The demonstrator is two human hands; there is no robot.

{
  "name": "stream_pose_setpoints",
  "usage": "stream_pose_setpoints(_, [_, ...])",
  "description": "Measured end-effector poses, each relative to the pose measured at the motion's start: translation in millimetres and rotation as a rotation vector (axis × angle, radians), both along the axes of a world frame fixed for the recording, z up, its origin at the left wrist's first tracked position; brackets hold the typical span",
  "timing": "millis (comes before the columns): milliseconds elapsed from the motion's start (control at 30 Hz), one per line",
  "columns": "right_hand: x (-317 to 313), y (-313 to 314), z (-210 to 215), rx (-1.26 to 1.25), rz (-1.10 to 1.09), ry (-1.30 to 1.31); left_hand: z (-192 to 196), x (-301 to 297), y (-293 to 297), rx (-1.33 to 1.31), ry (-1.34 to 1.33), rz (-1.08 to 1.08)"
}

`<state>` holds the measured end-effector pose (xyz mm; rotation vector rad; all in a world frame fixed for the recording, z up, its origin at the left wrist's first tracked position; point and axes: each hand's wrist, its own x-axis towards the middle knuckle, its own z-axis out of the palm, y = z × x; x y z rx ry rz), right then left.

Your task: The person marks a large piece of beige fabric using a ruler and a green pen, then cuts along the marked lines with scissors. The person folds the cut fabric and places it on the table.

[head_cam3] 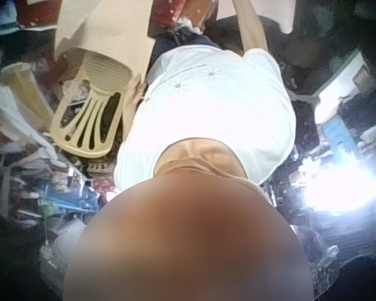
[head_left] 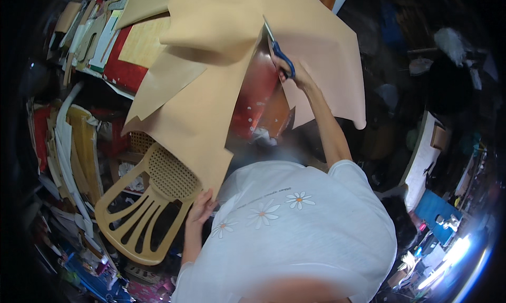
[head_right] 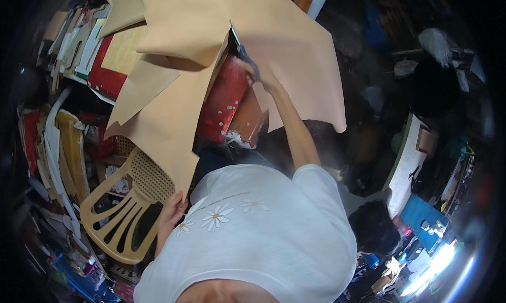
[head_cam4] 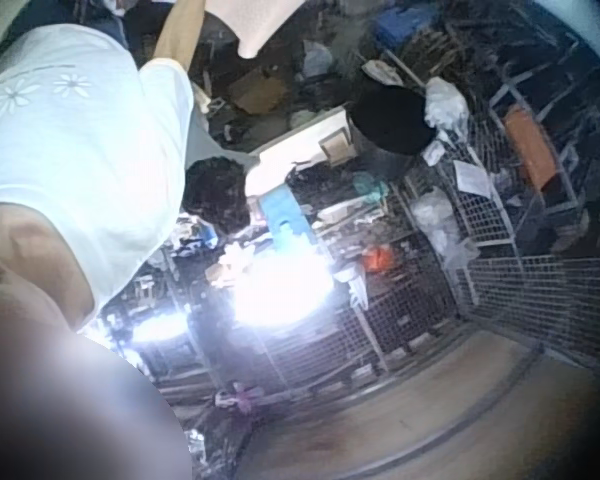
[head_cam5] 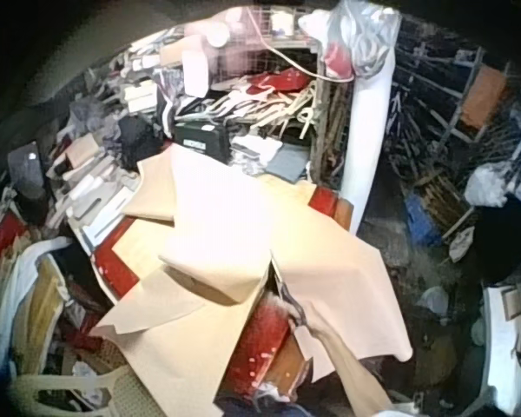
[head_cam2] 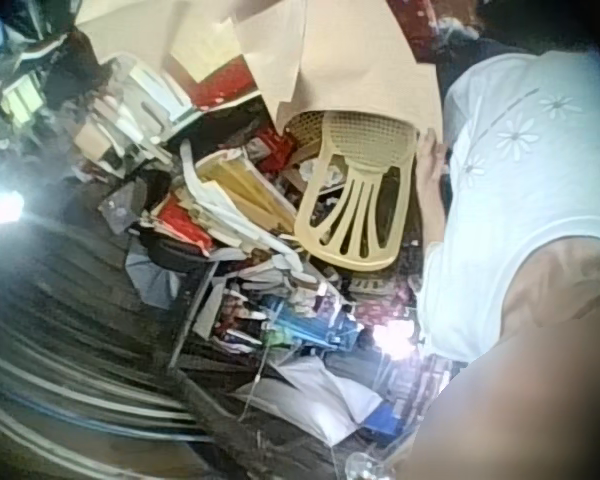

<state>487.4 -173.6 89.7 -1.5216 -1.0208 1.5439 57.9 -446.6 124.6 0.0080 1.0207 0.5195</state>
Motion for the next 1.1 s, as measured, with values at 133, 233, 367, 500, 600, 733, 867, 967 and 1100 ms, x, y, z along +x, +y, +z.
stream_pose_setpoints(133, [-21, -74, 5, -0.074, 0.109, 0.028, 13, -56, -51, -0.151, 0.08, -0.331])
stream_pose_setpoints(233, [-38, -131, 4, -0.238, 0.222, 0.166, 21, -62, -66, -0.06, 0.209, -0.932])
stream_pose_setpoints(367, [-57, -160, 0, -0.254, 0.223, 0.198, 32, -23, -8, 0.67, 1.56, -1.463])
stream_pose_setpoints(500, [-63, -160, 7, -0.254, 0.198, 0.256, 34, 80, 68, 1.219, 1.352, -0.507])
stream_pose_setpoints(600, [-63, -158, 14, -0.273, 0.18, 0.235, -1, 172, 102, 1.397, 1.424, -0.557])
stream_pose_setpoints(733, [-68, -162, 15, -0.257, 0.128, 0.209, -47, 193, 121, 1.308, 1.452, -0.52])
stream_pose_setpoints(867, [-86, -156, 9, -0.289, 0.051, 0.093, -41, 167, 113, 1.384, 1.354, -0.478])
stream_pose_setpoints(967, [-99, -138, 6, -0.139, 0.029, -0.036, -16, 169, 105, 1.31, 1.322, -0.559])
stream_pose_setpoints(1100, [-103, -124, 17, -0.122, -0.029, 0.059, 7, 176, 105, 1.307, 1.307, -0.499])
